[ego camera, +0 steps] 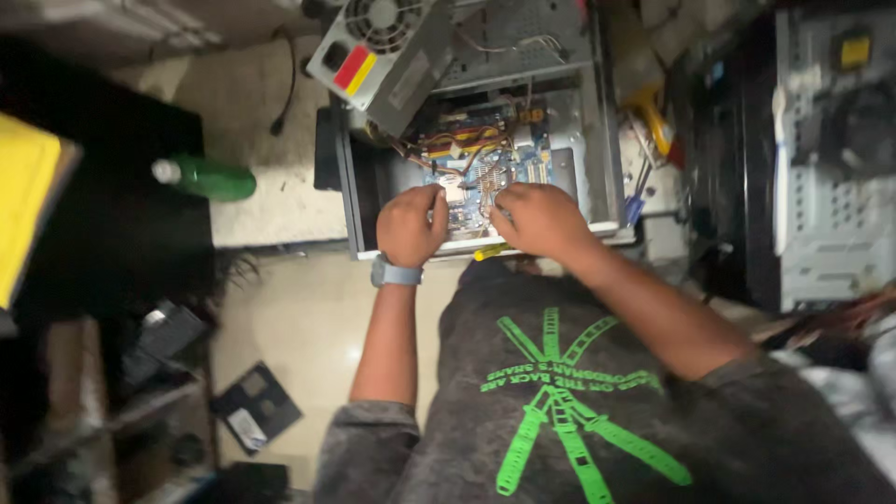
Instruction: The person uses a screwdriver to remove screws from a computer case, then removes the power supply unit and disconnects its cables from the motherboard. The person continues to unscrew and remove components from the computer case.
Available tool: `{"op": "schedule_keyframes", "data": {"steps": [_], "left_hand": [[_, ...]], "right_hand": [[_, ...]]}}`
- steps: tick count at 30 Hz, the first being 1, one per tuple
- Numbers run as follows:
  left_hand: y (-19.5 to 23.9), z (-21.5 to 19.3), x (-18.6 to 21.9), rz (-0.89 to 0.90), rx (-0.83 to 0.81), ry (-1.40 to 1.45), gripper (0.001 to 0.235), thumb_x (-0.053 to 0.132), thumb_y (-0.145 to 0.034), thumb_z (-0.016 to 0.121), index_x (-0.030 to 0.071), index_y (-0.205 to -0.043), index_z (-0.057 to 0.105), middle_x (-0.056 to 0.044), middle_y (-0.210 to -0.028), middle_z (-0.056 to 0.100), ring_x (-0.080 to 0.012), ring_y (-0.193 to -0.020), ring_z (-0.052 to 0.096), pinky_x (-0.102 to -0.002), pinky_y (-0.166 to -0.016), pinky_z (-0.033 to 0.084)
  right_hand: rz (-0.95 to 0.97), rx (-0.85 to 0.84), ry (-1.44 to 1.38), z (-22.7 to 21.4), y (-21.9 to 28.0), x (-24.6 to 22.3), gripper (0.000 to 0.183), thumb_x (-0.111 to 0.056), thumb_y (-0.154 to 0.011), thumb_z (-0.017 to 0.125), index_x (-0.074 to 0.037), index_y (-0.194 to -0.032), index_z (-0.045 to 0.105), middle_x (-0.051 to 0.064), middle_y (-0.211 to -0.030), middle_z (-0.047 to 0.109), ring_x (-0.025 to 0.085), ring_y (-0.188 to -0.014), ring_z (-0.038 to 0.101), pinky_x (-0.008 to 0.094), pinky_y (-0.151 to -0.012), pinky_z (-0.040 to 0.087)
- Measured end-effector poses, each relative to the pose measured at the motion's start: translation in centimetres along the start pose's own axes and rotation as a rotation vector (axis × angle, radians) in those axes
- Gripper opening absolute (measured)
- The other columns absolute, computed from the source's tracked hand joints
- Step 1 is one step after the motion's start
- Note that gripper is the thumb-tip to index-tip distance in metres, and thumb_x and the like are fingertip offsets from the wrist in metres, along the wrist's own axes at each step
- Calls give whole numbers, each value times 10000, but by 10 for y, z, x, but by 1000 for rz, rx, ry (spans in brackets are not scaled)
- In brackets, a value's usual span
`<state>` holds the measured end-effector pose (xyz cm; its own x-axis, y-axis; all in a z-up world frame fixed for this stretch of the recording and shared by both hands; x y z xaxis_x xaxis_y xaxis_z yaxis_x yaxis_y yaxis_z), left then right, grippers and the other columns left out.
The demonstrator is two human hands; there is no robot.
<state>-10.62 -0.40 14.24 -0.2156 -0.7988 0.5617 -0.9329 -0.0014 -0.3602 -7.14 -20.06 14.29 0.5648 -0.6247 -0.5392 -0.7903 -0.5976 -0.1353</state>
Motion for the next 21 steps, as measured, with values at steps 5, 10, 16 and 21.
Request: {"op": "schedule_keyframes", "data": {"steps": [5,10,16,21], "left_hand": [[-2,0,3,5,25,-42,119,172,-935,675,74,-959,737,-137,-902,739,-345,-804,708,-448,-723,561],[2,1,-1,5,-26,-31,120,161,-932,669,67,-962,738,-142,-915,740,-350,-811,707,-451,-729,563],[2,2,1,46,-42,-22,117,147,-920,676,57,-966,734,-134,-901,734,-337,-823,705,-460,-740,551],[1,0,2,85,-69,-59,160,127,-899,675,74,-1045,715,-109,-958,721,-319,-863,693,-457,-757,544]], "right_hand": [[-12,21,7,1,-1,1,270,-293,-937,647,-45,-858,722,156,-818,699,372,-757,681,490,-693,546],[2,23,4,1,2,0,278,-301,-937,654,-47,-840,717,159,-809,695,378,-771,679,492,-685,541],[-34,48,19,-1,0,-6,271,-295,-943,656,-43,-865,716,163,-838,696,375,-763,678,485,-693,544],[14,19,50,-1,-2,-10,272,-293,-927,678,-35,-853,718,165,-826,695,378,-765,678,489,-709,543]]}}
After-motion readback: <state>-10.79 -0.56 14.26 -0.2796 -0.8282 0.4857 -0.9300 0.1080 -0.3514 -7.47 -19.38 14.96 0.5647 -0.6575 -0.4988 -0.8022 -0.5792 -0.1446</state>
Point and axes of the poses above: each hand's wrist, its own y-axis away from the middle knuckle, its own z-axis out of the palm, x = y × z, the point moved 5 cm from there along -y, towards the middle knuckle
